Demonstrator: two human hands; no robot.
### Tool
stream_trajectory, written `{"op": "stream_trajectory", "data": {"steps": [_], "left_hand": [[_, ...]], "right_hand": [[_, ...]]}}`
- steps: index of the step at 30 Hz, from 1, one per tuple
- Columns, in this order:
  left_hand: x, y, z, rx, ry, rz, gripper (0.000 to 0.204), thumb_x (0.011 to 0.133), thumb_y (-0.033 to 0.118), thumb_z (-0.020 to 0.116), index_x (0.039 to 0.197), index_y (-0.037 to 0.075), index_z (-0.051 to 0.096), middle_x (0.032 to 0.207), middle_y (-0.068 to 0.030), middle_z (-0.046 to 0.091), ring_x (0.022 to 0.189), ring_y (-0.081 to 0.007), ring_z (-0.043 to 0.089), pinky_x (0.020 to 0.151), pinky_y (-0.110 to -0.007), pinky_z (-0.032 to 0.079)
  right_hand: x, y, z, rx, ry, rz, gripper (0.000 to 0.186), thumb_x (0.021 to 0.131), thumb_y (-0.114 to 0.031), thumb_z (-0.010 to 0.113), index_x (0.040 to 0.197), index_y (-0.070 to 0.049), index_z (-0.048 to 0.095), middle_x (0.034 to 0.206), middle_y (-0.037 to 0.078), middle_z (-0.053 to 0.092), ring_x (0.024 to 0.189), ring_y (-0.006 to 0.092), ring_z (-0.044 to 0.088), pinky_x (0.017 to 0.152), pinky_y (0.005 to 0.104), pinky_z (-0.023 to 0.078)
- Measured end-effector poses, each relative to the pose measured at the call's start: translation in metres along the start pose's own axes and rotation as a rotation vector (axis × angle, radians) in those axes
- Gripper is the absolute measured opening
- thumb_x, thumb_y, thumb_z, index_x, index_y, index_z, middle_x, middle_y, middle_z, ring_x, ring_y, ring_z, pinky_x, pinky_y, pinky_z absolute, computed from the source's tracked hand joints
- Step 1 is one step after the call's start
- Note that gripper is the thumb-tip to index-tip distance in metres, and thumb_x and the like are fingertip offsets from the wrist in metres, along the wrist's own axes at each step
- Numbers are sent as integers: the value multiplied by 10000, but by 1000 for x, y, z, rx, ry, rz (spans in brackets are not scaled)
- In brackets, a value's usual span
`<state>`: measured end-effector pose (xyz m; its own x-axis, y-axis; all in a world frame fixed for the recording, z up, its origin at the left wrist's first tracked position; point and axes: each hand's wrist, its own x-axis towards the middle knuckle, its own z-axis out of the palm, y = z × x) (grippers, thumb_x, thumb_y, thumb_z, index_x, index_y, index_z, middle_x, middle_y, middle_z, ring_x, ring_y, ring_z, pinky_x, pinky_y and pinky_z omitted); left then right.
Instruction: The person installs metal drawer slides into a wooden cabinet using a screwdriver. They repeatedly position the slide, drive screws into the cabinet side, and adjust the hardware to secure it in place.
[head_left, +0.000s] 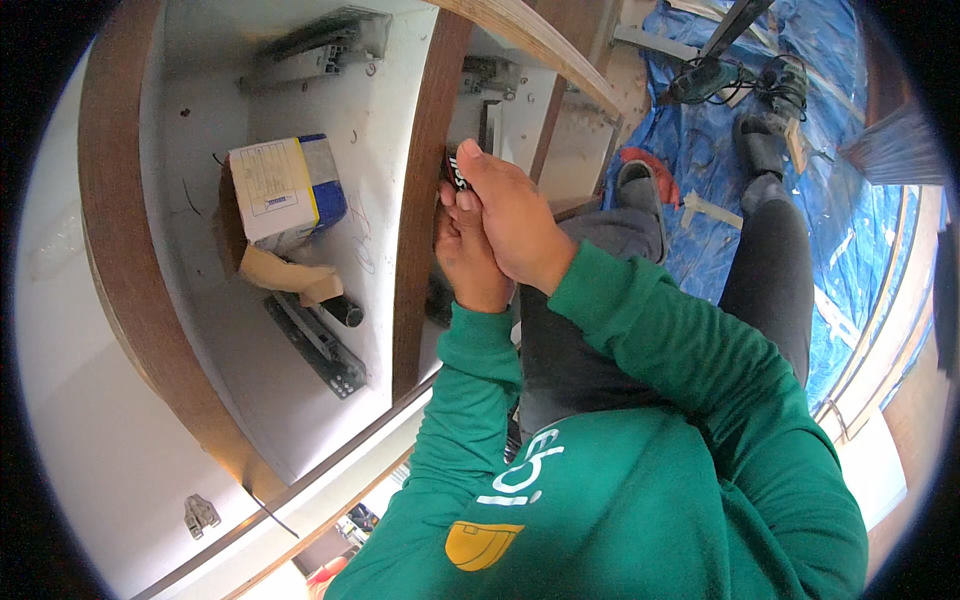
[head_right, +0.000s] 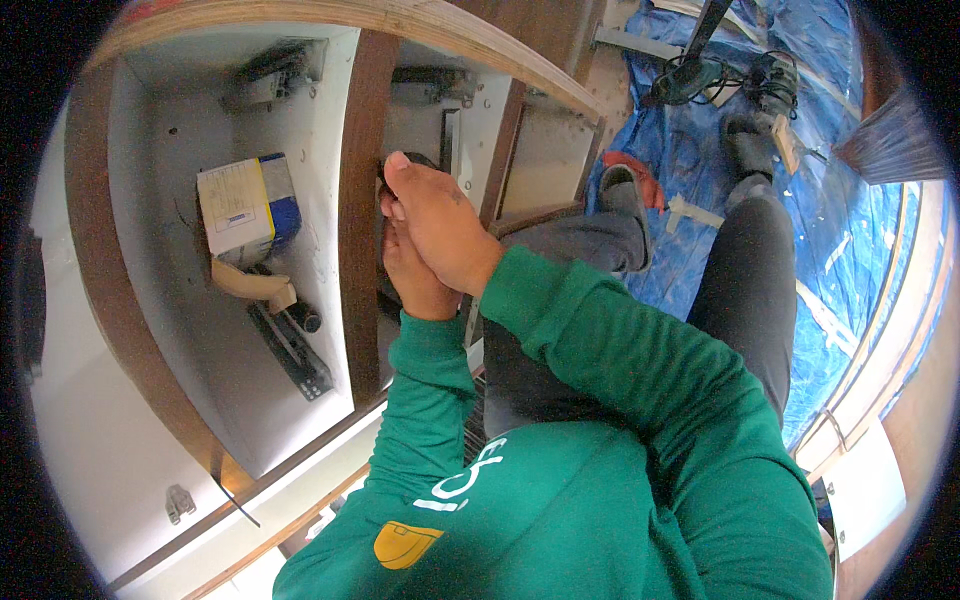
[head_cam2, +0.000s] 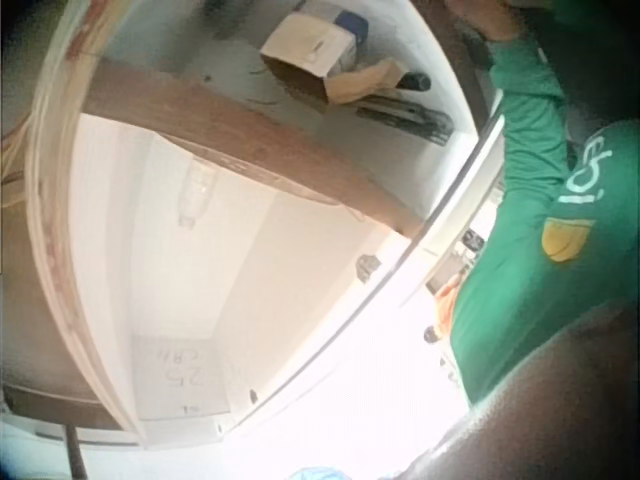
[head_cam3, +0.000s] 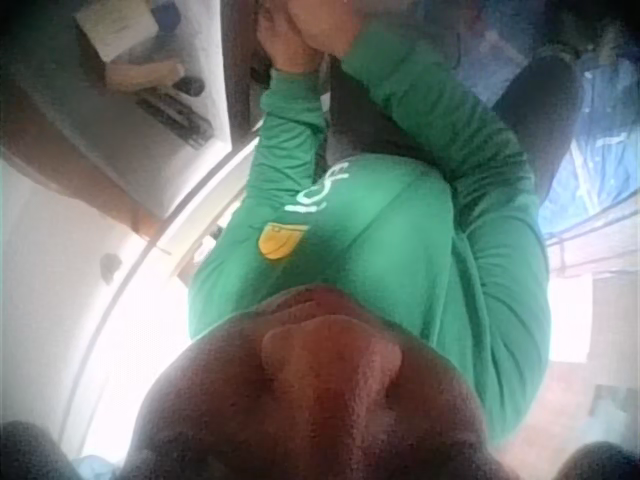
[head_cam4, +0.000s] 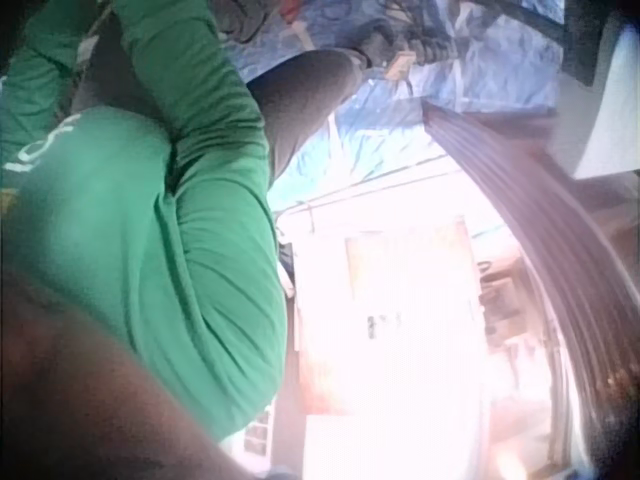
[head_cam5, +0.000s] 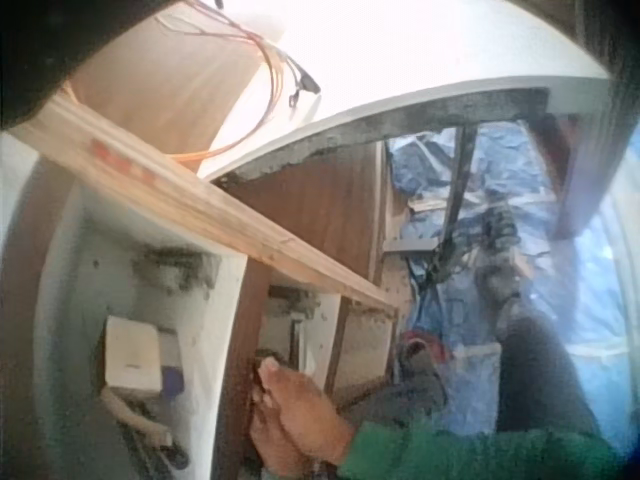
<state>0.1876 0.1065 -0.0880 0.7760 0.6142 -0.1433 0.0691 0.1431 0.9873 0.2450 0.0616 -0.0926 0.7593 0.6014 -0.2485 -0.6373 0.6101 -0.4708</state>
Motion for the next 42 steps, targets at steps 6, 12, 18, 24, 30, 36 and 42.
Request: {"op": "stream_trajectory", "data": {"steps": [6,12,18,24,30,36,42], "left_hand": [[11,-6,-4,44,98,-44,253,1028,259,547,1168,50,520,1110,-41,601,1009,-118,574,847,-271,482],[12,-12,-14,111,127,-9,278,1014,278,575,1170,53,525,1115,-46,604,1013,-122,572,854,-268,474],[16,-22,-23,357,108,91,299,1018,293,566,1180,45,526,1124,-56,608,1024,-132,572,871,-284,472],[15,-26,-33,905,-56,357,504,941,267,602,1337,-8,453,1290,-174,548,1158,-316,541,979,-409,442],[7,-22,-19,253,55,117,376,1032,236,487,1345,30,459,1287,-135,561,1166,-275,551,972,-384,452],[12,-12,-9,40,52,-9,293,1025,280,552,1188,36,550,1087,-57,636,972,-132,603,842,-277,490],[9,-8,-4,67,45,-14,368,1039,345,504,1257,50,531,1168,-68,628,1022,-169,622,854,-303,509]], "right_hand": [[5,-5,3,-7,2,-98,540,1029,-524,427,822,-40,546,752,-6,488,717,115,411,664,296,399],[2,-10,4,-24,9,61,549,1029,-515,427,872,-9,570,770,14,510,740,130,434,691,320,416],[3,-8,7,-100,46,-167,479,1044,-462,435,859,-33,541,759,38,534,698,122,470,642,300,434],[1,-4,4,-169,21,-103,468,1042,-466,446,883,-39,551,816,11,548,724,108,480,655,296,440],[-1,-4,4,-79,42,-39,453,1041,-459,453,898,-43,563,802,-2,535,719,103,486,661,292,456],[-1,-11,7,-37,46,-68,461,1042,-454,453,843,-43,522,776,24,523,716,128,507,654,304,464],[-4,-16,12,-65,115,-49,468,1035,-480,449,818,-72,519,758,-15,466,724,103,431,667,281,398]]}}
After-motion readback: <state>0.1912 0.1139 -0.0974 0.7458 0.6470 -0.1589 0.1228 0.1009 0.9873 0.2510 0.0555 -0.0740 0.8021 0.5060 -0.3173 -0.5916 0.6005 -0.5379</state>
